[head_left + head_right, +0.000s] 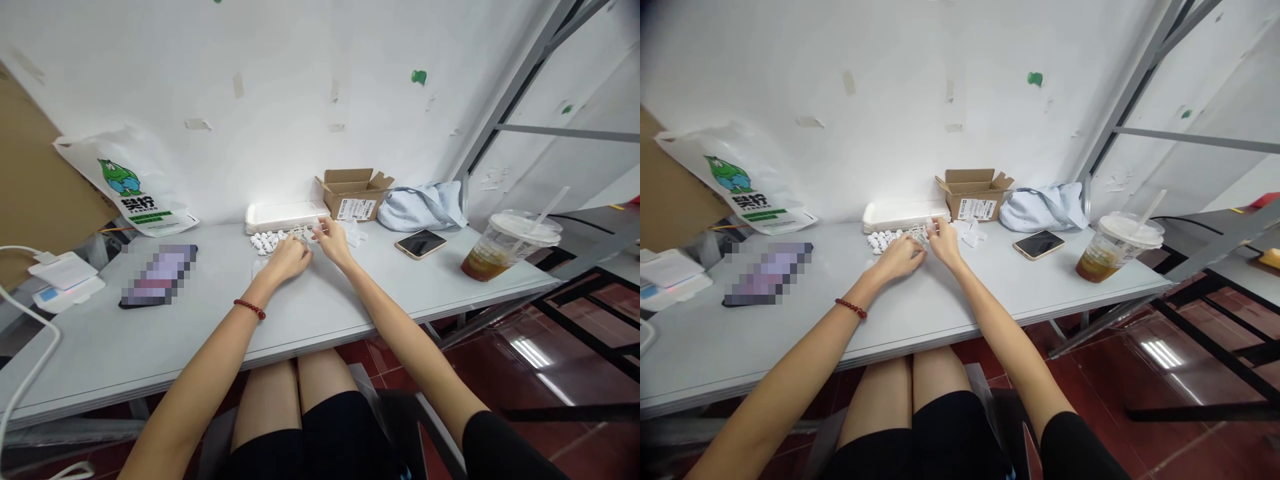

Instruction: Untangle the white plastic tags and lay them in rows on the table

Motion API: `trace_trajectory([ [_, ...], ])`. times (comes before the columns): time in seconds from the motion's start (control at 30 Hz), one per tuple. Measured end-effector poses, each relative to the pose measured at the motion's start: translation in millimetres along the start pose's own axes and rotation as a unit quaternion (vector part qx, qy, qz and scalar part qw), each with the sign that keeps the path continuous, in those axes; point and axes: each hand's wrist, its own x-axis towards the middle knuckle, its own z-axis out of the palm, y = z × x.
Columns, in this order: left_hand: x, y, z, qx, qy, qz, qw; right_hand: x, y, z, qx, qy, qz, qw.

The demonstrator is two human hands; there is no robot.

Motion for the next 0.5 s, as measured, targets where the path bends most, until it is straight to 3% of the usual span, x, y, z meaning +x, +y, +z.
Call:
trace_trajectory([
  [0.07,2,2,-2.4,0.060,-0.017,0.032,0.998,0,1,-1,0.003,0.001,0.002,1.000],
  [0.2,11,-5,-7.1,0.114,0.040,0.052,0.991,1,1,-2,0.017,0.023,0.021,0.999],
  [0.27,15,-14,-8.2,0.112,0.041,0.049,0.992,1,0,-2,0.041,0.028,0.060,0.997],
  [0.4,18,-25,-11.1,0.087,0.026,0.018,0.996,-3,-5,-2,0.139,-0.042,0.162,0.976],
  [0.5,15,-20,-14.2,0.074,0.025,0.002,0.997,-6,-9,-3,0.204,-0.097,0.181,0.957],
])
